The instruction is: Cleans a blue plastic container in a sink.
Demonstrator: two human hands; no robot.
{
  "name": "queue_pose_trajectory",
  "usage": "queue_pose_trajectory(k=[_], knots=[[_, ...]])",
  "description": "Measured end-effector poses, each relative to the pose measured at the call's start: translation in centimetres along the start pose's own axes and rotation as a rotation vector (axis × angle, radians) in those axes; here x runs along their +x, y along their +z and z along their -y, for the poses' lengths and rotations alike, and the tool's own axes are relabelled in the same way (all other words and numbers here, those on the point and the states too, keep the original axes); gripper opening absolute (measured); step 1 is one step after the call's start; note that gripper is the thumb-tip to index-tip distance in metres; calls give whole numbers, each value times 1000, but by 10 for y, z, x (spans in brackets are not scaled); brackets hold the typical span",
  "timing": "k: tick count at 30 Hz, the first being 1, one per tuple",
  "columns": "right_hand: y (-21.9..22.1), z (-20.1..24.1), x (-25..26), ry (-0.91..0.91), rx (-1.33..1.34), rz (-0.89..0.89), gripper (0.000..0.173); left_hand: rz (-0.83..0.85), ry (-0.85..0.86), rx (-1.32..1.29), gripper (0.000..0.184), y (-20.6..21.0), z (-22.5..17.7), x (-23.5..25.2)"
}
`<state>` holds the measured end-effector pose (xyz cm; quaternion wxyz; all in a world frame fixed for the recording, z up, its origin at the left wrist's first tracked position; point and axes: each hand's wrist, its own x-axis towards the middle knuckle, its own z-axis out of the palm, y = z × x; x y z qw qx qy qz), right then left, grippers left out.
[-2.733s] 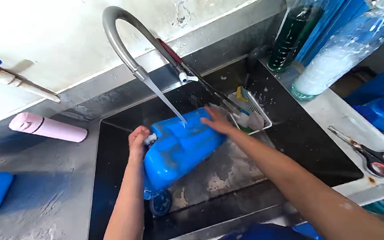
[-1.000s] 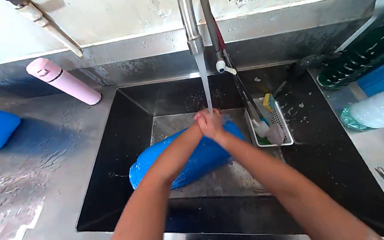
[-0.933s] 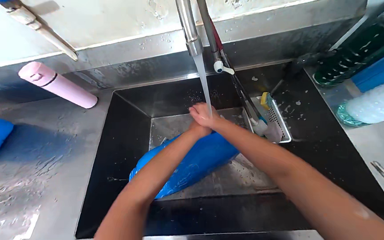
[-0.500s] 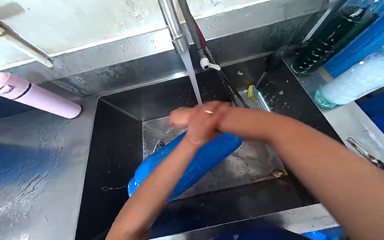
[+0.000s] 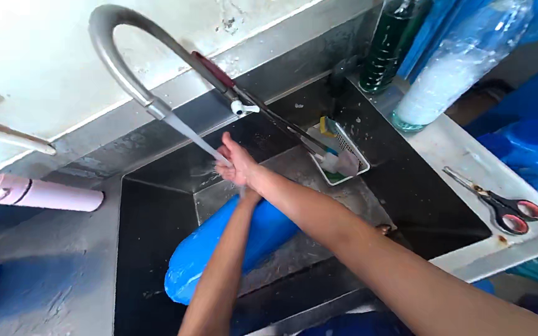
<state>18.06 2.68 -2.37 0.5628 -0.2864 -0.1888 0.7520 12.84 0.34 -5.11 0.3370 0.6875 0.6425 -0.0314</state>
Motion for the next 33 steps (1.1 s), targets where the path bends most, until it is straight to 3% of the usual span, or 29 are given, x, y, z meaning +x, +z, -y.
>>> queue_pose_trajectory(k=[1,3,5,8,10,12,15,19,22,26,29,33], knots=[[11,10,-11,-122,-179,-1,51,-109,31,-124,35,-17,15,-5],[25,14,-42,-358,-648,84,30,-251,68,-437,20,-53,42,-14],[21,0,-63,-479,-1099,262,45,-303,195,-773,25,-80,72,-27],[-39,-10,-55,-350,-1376,95,61,-330,407,-886,35,-93,92,-45],[-119,-6,-46,-92,-1245,-148,64,-337,433,-864,33,-93,99,-50],[-190,-4,-49,87,-902,-264,64,-307,432,-878,33,-92,86,-41],[-233,-17,-78,153,-568,-334,65,-154,367,-803,33,-71,48,-21],[-252,-18,-92,101,-654,-514,62,-20,330,-765,61,-49,5,9],[-253,-18,-92,65,-736,-569,61,0,338,-798,73,-49,1,15],[-241,-17,-88,62,-763,-571,57,5,396,-888,71,-55,18,8],[-233,-18,-88,69,-771,-585,57,-58,322,-951,65,-59,19,-2],[-235,-21,-89,57,-770,-578,56,-57,347,-898,64,-54,21,1]])
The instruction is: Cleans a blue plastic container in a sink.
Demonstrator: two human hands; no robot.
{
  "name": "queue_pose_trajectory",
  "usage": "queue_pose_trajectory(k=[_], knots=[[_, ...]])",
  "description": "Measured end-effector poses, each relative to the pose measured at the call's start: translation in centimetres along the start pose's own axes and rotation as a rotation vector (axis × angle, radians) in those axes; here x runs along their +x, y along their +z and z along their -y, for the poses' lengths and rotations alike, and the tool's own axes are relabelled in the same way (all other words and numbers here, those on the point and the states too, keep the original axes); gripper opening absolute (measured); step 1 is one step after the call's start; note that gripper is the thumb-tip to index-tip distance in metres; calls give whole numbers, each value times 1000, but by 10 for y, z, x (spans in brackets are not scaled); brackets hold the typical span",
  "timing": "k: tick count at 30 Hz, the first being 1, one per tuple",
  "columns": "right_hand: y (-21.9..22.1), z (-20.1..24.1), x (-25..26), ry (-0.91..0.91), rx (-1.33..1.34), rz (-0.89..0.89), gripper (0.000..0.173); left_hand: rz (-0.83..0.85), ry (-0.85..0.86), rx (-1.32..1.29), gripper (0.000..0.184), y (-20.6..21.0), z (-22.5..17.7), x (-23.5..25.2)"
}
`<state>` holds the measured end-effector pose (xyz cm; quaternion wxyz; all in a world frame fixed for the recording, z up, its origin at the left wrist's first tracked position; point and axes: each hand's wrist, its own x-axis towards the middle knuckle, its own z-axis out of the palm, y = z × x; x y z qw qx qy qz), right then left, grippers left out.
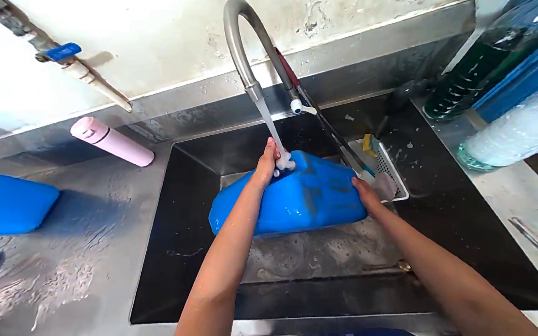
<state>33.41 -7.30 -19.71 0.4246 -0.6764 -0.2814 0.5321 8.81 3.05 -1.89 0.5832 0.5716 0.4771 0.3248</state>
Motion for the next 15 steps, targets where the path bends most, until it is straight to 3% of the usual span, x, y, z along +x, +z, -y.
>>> queue_pose_trajectory(k=[15], knots=[[2,-11,8,81,21,-59,64,20,-27,-21,62,3,2,-2]])
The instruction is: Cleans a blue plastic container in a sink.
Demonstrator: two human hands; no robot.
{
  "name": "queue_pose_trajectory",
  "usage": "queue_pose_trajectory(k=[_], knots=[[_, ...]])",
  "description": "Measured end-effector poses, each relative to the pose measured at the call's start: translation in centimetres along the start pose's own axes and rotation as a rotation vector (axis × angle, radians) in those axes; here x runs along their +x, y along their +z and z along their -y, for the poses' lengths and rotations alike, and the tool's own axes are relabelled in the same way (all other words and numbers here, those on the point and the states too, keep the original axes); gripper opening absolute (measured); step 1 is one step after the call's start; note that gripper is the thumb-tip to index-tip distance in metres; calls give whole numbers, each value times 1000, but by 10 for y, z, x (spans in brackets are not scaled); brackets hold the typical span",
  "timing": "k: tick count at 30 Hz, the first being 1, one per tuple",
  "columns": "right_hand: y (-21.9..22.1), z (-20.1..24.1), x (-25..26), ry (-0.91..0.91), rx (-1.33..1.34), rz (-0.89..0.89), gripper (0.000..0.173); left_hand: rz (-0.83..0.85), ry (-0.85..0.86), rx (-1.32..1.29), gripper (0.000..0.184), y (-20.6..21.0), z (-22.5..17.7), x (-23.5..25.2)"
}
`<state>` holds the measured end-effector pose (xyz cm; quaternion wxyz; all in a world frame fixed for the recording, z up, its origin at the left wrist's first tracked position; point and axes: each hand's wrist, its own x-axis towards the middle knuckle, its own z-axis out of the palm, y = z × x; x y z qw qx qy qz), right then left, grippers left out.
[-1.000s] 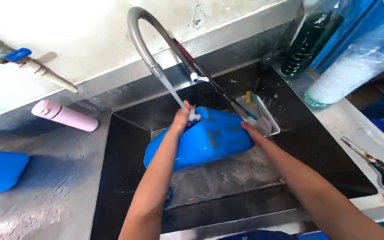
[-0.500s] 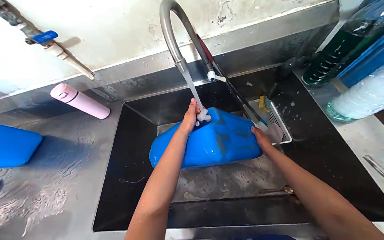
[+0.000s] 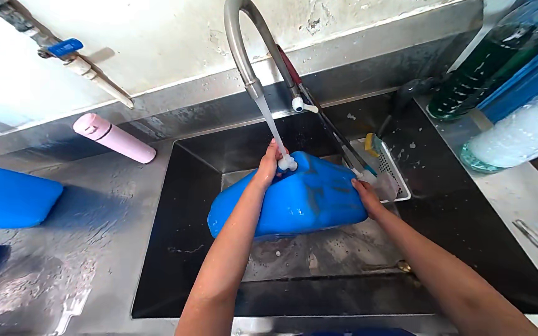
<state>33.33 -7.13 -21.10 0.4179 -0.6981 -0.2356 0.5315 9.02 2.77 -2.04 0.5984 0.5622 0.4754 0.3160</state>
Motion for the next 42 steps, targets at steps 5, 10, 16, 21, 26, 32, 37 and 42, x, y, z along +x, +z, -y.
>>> queue_pose_trajectory(k=[5,10,16,21,26,32,37,42], knots=[[-1,0,-2,-10,-59,-5,62,-19,47,218,53,-1,2,1],[13,60,-1,-170,-490,197,50,114,-196,1205,65,50,-32,19],[90,110,-66,-674,-794,469,67,-163,-59,1145,47,-23,66,-23],[127,102,-56,-442,-1246,363,73,-698,-507,595,61,-120,134,-170],[115,109,-60,-339,-1199,283,65,-613,-440,127,26,-127,125,-208],[82,111,16,-331,-787,403,71,-349,-171,52,26,-70,-2,-146],[127,219,-35,-507,-426,683,57,-338,-184,109,48,15,-64,-28],[160,188,-70,-1083,-304,-138,35,-425,-75,-32,59,10,-58,28]])
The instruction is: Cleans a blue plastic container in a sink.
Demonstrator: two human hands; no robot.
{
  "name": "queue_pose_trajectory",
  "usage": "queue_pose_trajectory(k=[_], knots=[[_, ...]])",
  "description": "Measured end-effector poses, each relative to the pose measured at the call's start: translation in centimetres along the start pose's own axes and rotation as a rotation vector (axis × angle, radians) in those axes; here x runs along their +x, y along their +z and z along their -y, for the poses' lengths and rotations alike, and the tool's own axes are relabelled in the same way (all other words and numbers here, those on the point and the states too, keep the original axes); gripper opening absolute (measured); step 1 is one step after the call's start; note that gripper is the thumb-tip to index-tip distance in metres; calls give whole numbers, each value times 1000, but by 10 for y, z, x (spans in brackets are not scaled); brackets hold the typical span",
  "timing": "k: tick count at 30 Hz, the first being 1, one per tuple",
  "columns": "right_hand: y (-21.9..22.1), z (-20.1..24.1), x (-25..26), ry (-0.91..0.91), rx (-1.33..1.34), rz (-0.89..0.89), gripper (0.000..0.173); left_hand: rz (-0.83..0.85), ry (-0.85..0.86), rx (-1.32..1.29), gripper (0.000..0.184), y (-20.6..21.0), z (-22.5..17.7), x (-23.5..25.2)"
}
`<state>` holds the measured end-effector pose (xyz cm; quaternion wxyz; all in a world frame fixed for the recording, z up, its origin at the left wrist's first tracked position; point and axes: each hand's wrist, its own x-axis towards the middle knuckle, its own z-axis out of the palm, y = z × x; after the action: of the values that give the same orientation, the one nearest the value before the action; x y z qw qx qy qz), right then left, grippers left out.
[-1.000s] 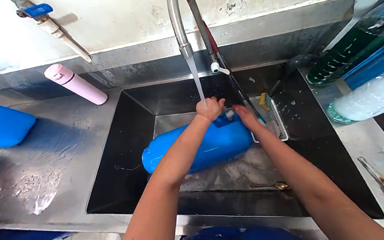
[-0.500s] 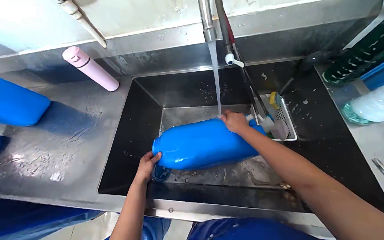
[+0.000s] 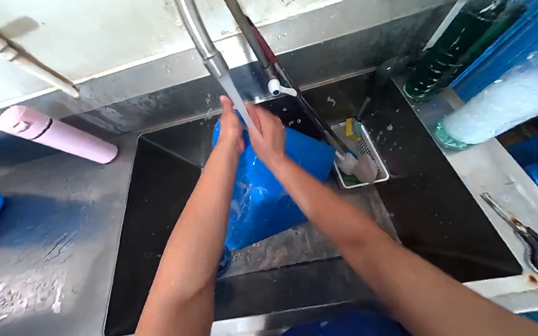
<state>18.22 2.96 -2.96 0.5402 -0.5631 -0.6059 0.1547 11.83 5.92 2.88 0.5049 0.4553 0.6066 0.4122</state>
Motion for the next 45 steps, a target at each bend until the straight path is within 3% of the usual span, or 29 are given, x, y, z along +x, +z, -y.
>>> queue_pose_trajectory(k=[1,2,3,5,7,8,10,12,15,17,20,22,24,25,27,29,30,32,35,37,40,45], knots=[[15,-33,-27,-33,-16,-114,41,-6,-43,81,51,-12,2,3],[22,-74,-59,48,-38,-96,51,-34,-88,163,38,-26,6,4],[24,-120,-91,222,-45,-56,54,-57,-125,214,29,-45,11,2],[20,-194,-135,774,124,18,50,-110,-184,208,26,-84,20,-2],[32,-209,-135,1205,295,-116,64,-189,-217,176,26,-101,27,-7],[39,-201,-123,1266,265,-182,63,-223,-224,153,27,-100,28,-9],[46,-164,-99,1214,192,-228,64,-239,-219,121,29,-84,23,-18],[40,-117,-81,976,213,-156,68,-176,-196,76,29,-54,15,-27],[4,-48,-77,650,276,-55,65,51,-148,63,25,-1,8,-32],[-28,2,-95,498,258,53,69,121,-138,30,32,34,7,-23],[-51,46,-115,635,144,473,76,38,-127,20,55,74,4,-6],[-57,44,-98,723,76,660,63,202,-4,431,60,74,8,-1],[-60,37,-82,717,14,641,59,474,239,1101,56,58,2,-7],[-60,34,-77,679,12,624,56,523,324,1279,53,50,1,-10],[-63,20,-74,525,84,629,55,521,399,1316,45,28,14,-1],[-71,-23,-75,339,171,500,36,469,377,1190,40,1,37,9],[-80,-56,-76,371,135,440,28,422,351,1139,40,-10,45,8],[-92,-143,-92,624,-72,437,30,310,332,1071,36,-34,57,2],[-96,-250,-126,967,-294,780,37,94,243,1038,40,-82,74,-6],[-88,-292,-128,968,-342,738,33,-34,100,953,43,-119,91,-13],[-81,-345,-121,984,-311,624,33,-162,-17,735,32,-162,124,-35],[-90,-340,-135,1040,-561,1235,41,-284,22,496,20,-176,162,-69]])
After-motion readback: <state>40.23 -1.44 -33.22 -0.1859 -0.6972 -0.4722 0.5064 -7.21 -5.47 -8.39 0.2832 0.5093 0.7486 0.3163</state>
